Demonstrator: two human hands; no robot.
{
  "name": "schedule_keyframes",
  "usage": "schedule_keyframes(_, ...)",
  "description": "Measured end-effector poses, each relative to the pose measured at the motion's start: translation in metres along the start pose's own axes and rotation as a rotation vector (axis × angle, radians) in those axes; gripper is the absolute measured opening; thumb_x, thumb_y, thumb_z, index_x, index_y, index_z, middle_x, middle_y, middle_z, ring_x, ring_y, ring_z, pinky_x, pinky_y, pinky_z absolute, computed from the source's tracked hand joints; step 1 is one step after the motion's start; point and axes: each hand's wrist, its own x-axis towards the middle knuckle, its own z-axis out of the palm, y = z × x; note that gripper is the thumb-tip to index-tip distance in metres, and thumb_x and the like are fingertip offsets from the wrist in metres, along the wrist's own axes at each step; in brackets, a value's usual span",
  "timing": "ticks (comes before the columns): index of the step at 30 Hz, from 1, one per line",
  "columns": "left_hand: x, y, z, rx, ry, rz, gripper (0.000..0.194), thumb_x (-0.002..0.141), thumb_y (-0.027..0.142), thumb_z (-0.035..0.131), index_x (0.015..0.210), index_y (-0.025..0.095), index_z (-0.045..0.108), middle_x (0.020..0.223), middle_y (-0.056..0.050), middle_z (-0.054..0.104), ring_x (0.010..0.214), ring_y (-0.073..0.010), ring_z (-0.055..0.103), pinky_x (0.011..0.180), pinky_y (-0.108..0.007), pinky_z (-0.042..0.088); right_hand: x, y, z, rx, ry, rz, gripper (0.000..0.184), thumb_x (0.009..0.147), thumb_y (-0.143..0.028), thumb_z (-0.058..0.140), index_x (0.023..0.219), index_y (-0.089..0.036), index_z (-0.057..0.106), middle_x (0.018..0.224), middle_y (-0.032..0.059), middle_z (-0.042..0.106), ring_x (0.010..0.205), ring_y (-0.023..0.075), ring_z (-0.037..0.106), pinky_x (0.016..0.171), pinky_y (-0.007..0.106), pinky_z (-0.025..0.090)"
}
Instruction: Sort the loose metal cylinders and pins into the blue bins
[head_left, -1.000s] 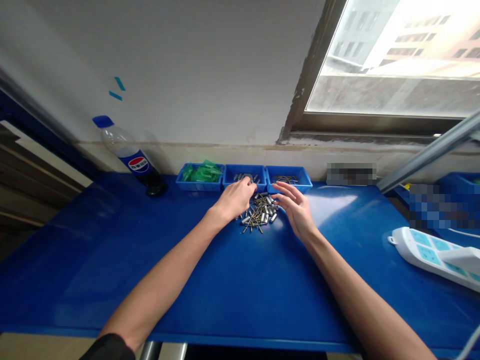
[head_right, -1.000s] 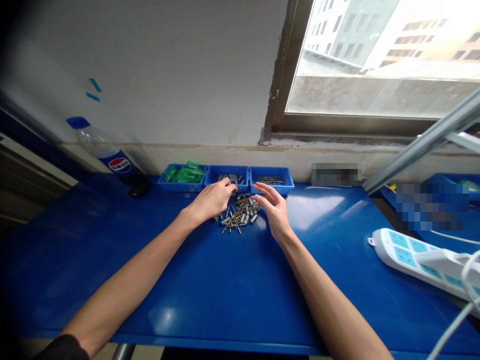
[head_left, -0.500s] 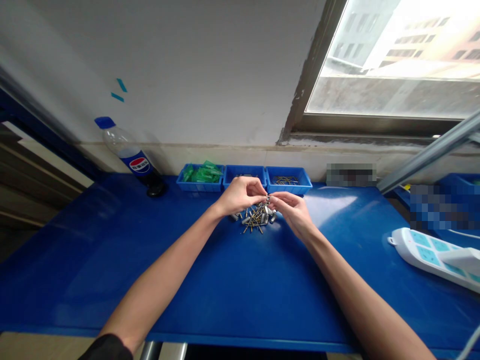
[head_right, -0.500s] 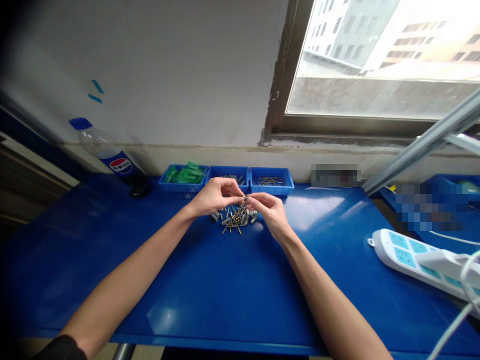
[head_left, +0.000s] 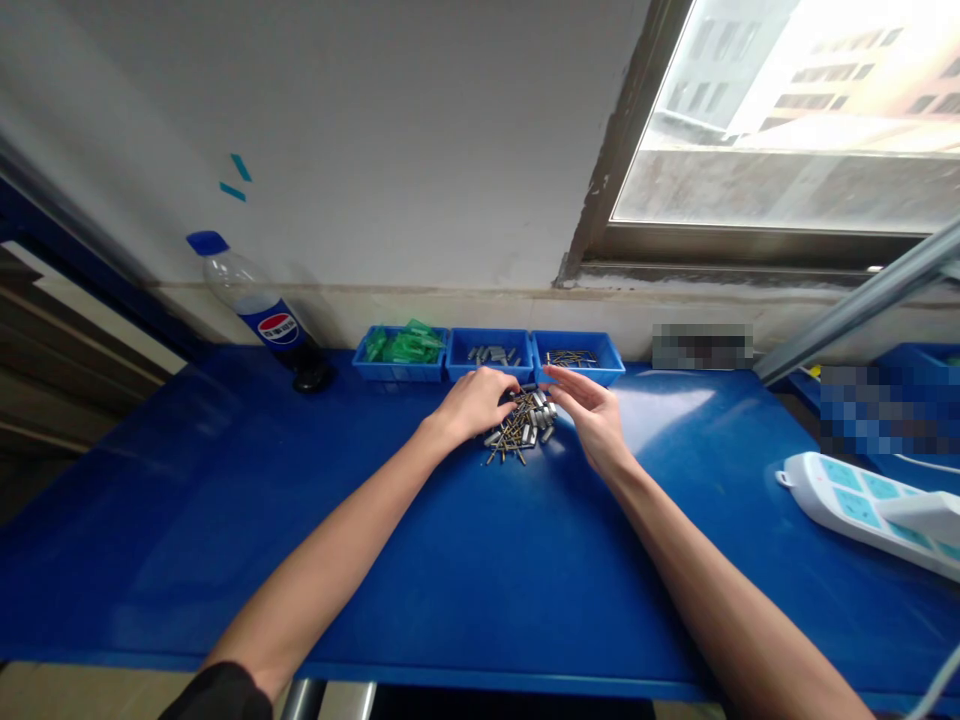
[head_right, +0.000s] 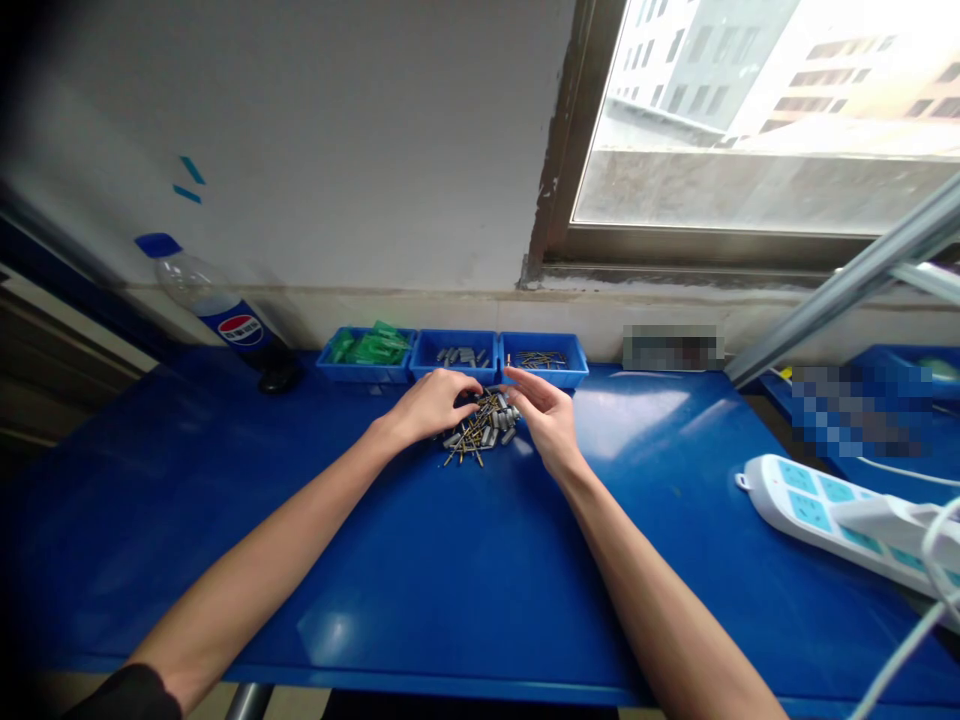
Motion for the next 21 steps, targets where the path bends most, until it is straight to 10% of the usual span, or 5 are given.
schedule_keyframes(12,-0.0021,0.0053,0.0012,0.043,0.006,-0.126,0.015,0.082,0.010,0.068,0.089,0.020,0.077,0.084,-0.007,0.077,0.078,-0.0230,0.073,0.075,-0.030,0.055,0.0012,-0.0029,-0.0031,-0.045,-0.008,0.021,0.043,0.079,-0.042,0.084,0.119,-0.028,0.077,0.133,0.0078,0.074,0.110,0.0296,0.074,0.093,0.044,0.059)
schedule_keyframes(21,-0.0001,0.0023,0.0030,-0.071,0.072,-0.002,0.031,0.081,0.006,0.060,0.108,0.016,0.072,0.087,-0.007,0.075,0.078,-0.0197,0.070,0.074,-0.027,0.053,0.0003,-0.0001,-0.0046,-0.058,-0.019,0.008,0.039,0.082,-0.042,0.081,0.117,-0.026,0.076,0.127,0.0083,0.076,0.100,0.0256,0.075,0.086,0.040,0.057)
